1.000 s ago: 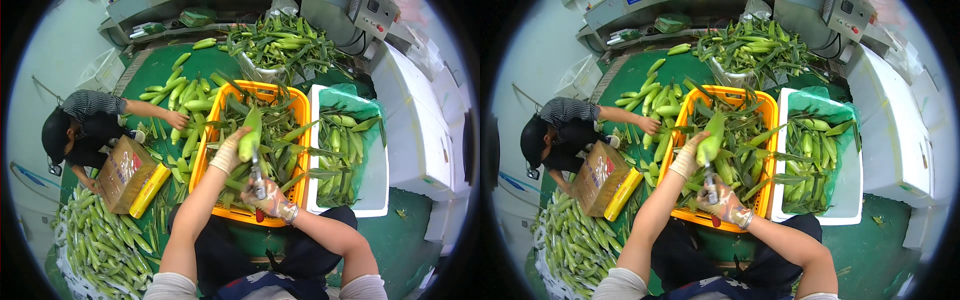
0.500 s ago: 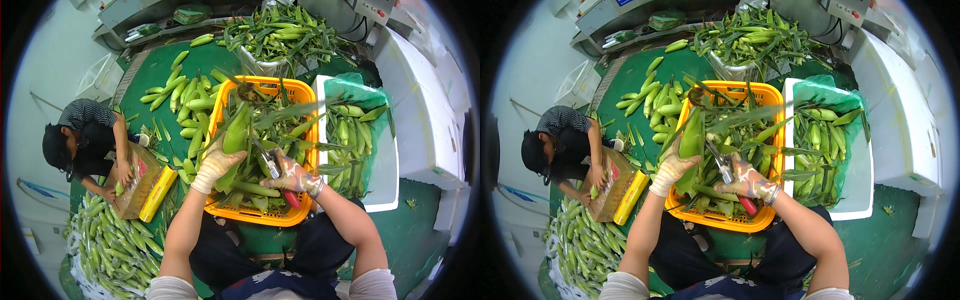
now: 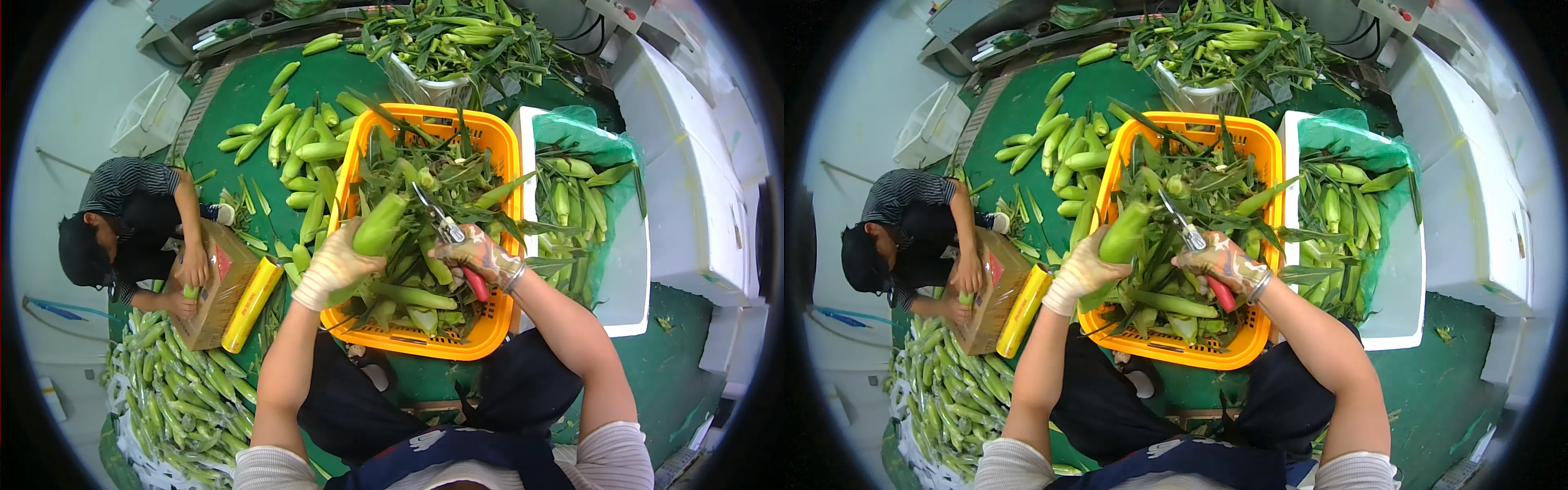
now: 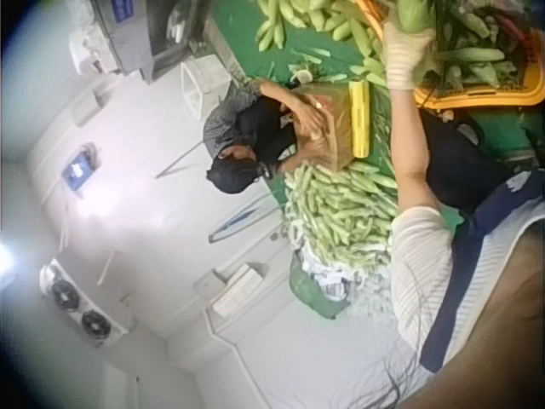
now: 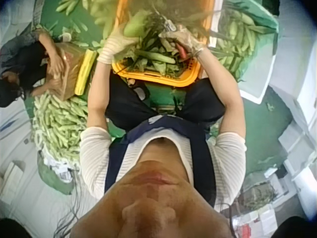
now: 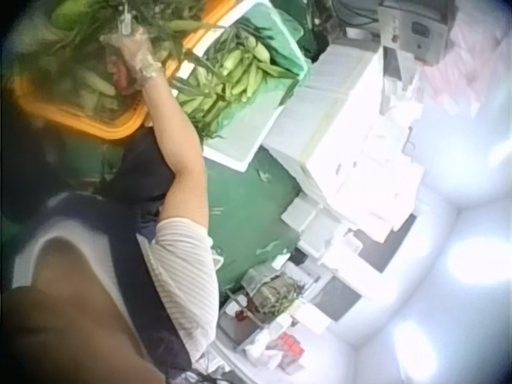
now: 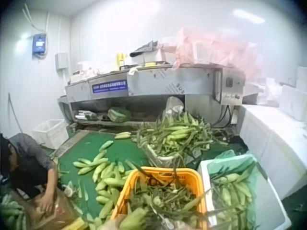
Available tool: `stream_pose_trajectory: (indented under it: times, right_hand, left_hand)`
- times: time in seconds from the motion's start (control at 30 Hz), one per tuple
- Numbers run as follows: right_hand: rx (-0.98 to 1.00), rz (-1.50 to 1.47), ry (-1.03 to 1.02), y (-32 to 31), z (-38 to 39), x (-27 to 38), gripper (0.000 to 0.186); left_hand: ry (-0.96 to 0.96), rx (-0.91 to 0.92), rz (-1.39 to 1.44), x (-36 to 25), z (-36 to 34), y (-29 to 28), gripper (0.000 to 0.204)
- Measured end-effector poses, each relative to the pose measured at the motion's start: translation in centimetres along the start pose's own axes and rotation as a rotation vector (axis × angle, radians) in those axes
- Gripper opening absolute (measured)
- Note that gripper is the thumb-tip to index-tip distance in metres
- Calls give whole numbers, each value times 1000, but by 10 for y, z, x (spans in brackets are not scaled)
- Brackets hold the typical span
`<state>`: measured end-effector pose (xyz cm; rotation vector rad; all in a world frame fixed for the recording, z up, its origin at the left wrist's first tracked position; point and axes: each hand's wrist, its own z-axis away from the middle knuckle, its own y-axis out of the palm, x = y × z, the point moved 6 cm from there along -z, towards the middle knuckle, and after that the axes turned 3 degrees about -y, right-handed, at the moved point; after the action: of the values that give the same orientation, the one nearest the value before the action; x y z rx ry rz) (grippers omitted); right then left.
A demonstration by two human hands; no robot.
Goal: The person trims the ends of corn ears using shears, placing the trimmed corn into a white container and the husks into a yellow basket.
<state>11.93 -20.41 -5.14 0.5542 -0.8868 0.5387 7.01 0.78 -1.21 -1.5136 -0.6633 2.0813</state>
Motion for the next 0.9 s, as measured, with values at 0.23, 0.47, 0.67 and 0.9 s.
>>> stream_pose_trajectory:
  times: [0.23,0.47,0.67,0.9]
  right_hand:
    - [309,172,-204,34,26,4,49]
    - [193,149,-141,32,15,43,42]
    - [104,-7,-158,6,25,34,43]
    - [275,239,-203,56,39,27,55]
  left_hand:
    - [6,557,1298,4,6,28,72]
    - [-204,822,1559,-4,37,79,77]
    - [22,745,1579,-4,32,53,76]
    - [-32,877,1657,-12,37,62,76]
